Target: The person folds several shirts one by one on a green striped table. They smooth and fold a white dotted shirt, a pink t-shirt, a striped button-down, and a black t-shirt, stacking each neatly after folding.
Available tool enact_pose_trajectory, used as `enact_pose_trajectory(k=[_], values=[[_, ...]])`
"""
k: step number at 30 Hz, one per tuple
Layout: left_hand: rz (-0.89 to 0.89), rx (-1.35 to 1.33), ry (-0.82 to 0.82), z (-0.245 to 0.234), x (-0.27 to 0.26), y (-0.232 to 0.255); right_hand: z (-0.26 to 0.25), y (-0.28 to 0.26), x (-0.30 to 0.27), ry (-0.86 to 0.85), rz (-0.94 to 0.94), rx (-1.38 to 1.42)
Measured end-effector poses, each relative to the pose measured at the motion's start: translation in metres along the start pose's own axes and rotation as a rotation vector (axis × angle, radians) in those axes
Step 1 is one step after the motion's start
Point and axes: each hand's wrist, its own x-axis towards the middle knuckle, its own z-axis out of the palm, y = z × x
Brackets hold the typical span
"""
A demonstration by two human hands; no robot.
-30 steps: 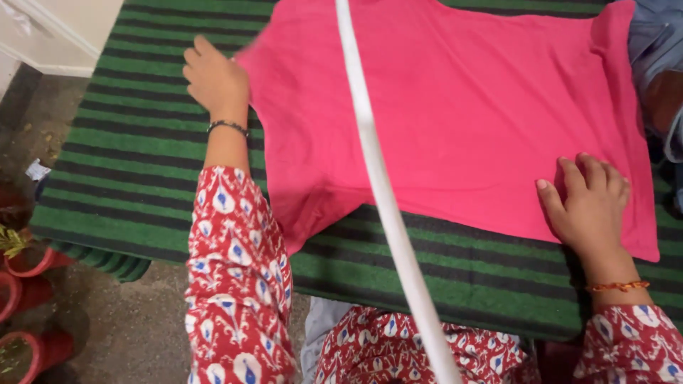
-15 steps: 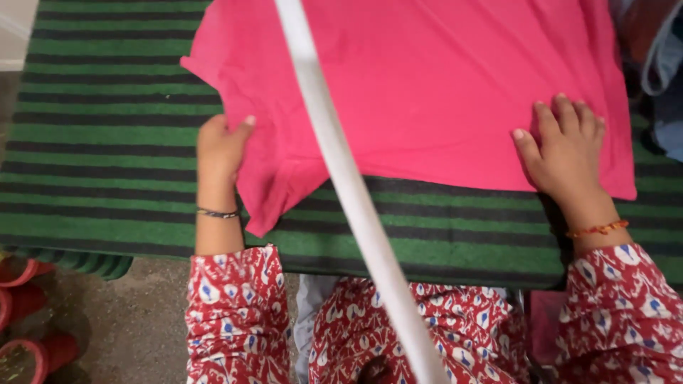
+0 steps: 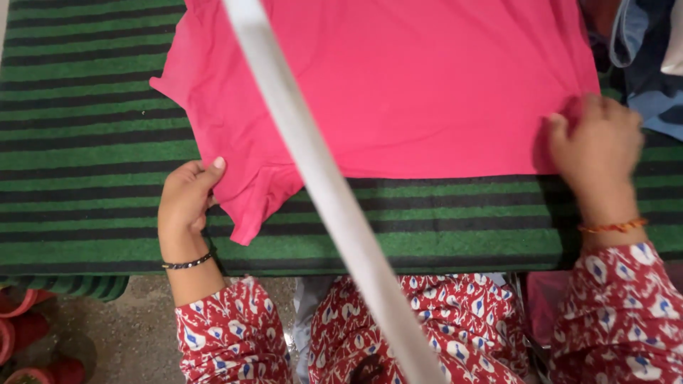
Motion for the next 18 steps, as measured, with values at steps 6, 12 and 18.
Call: enact_pose_trajectory(k=[6,12,18], values=[[0.224,-0.272,-0.074,-0.005,-0.009,-0.005,-0.011,0.041,-0.017,-0.161,0.188,-0.177],[0.025,-0.237,-0.146,-0.001,-0.012,-0.013,0.012,0.075,-0.01,-0.295,0.288,0.069],[0.059,-0.218,-0.172,-0.005,-0.024,-0.012,0.022,0.095,-0.005,-0.319,0.513,0.827]])
